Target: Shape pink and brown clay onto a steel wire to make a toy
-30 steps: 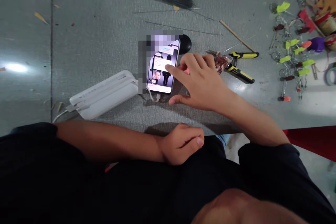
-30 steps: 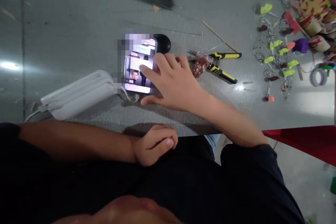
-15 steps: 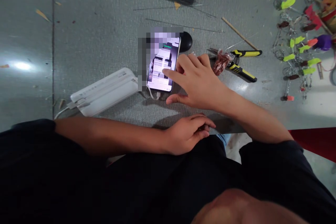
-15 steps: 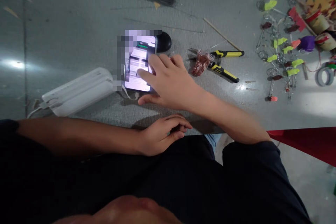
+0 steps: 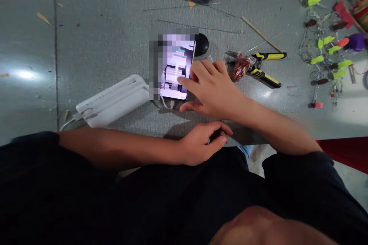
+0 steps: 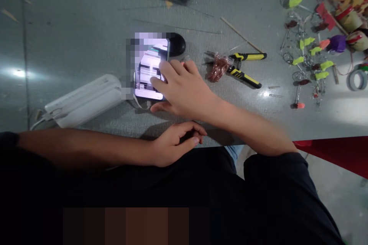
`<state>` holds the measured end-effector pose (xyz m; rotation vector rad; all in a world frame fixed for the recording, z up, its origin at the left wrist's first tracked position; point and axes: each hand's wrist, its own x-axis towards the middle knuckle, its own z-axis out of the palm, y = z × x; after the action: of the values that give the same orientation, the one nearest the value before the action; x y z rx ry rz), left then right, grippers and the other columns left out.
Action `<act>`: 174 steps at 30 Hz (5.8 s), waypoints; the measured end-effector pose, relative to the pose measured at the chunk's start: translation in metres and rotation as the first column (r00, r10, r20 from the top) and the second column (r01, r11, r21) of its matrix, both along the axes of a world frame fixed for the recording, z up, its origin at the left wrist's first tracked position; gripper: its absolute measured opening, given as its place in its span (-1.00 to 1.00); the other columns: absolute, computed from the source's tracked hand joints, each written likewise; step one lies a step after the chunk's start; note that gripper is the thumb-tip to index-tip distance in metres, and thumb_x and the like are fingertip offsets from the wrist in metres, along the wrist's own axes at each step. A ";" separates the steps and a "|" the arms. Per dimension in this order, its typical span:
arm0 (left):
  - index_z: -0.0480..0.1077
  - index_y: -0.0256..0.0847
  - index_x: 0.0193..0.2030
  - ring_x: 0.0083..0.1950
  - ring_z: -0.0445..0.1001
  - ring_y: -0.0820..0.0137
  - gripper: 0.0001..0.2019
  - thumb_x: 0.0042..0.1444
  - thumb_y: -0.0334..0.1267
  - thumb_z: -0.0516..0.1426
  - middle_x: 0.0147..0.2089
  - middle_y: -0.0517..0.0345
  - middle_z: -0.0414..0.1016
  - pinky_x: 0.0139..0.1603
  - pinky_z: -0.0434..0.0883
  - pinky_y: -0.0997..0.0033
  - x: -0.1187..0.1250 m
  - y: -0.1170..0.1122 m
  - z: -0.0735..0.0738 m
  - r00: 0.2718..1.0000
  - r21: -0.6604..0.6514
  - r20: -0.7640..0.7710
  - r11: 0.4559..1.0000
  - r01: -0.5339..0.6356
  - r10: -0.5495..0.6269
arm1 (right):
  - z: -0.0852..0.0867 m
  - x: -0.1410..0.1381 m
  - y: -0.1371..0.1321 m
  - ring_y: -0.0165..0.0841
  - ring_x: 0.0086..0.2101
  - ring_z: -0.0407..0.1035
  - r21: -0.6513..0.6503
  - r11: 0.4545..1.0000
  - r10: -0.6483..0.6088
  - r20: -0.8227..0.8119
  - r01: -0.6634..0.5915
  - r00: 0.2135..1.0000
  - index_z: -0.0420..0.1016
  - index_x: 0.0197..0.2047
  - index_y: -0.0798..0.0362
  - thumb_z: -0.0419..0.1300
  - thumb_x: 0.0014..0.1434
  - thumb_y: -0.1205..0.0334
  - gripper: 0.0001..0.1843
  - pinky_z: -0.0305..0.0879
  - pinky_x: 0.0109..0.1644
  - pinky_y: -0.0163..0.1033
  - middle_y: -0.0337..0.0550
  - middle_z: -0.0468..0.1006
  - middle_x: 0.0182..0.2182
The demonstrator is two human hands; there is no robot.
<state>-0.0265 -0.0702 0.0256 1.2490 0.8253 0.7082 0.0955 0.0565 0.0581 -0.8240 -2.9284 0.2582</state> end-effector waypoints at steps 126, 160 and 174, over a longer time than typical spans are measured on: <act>0.51 -0.17 -0.17 -0.26 0.56 0.39 -0.79 0.48 -0.13 0.19 -0.27 0.16 0.64 -0.15 0.45 0.41 -0.009 0.023 -0.004 0.889 0.146 0.038 0.883 0.447 -0.456 | -0.030 0.085 -0.036 -0.31 -0.33 0.58 0.109 0.988 0.152 -0.633 -0.107 0.759 0.57 0.16 0.14 0.28 0.56 0.09 -0.70 0.54 -0.28 -0.18 -0.12 0.69 -0.27; 0.36 -0.14 -0.21 -0.35 0.44 0.43 -0.72 0.57 -0.11 0.04 -0.35 0.21 0.48 -0.27 0.38 0.42 -0.006 0.009 -0.008 0.809 0.192 0.064 0.803 0.565 -0.585 | -0.058 -0.007 -0.057 -0.41 -0.23 0.58 -0.442 0.896 -0.241 -0.570 -0.046 0.785 0.42 0.26 0.12 0.15 0.55 0.25 -0.71 0.61 -0.12 -0.21 0.30 0.50 0.41; 0.36 -0.14 -0.20 -0.34 0.46 0.42 -0.73 0.56 -0.11 0.04 -0.36 0.21 0.48 -0.25 0.39 0.41 -0.005 0.009 -0.007 0.810 0.157 0.057 0.806 0.571 -0.584 | -0.062 -0.007 -0.057 -0.33 -0.11 0.63 -0.458 0.888 -0.260 -0.566 -0.036 0.782 0.36 0.33 0.06 0.15 0.55 0.27 -0.66 0.66 -0.06 -0.16 0.28 0.44 0.48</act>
<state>-0.0313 -0.0609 0.0191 1.4756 0.2733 0.3228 0.0882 -0.0006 -0.0037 -0.7675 -2.2021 1.0139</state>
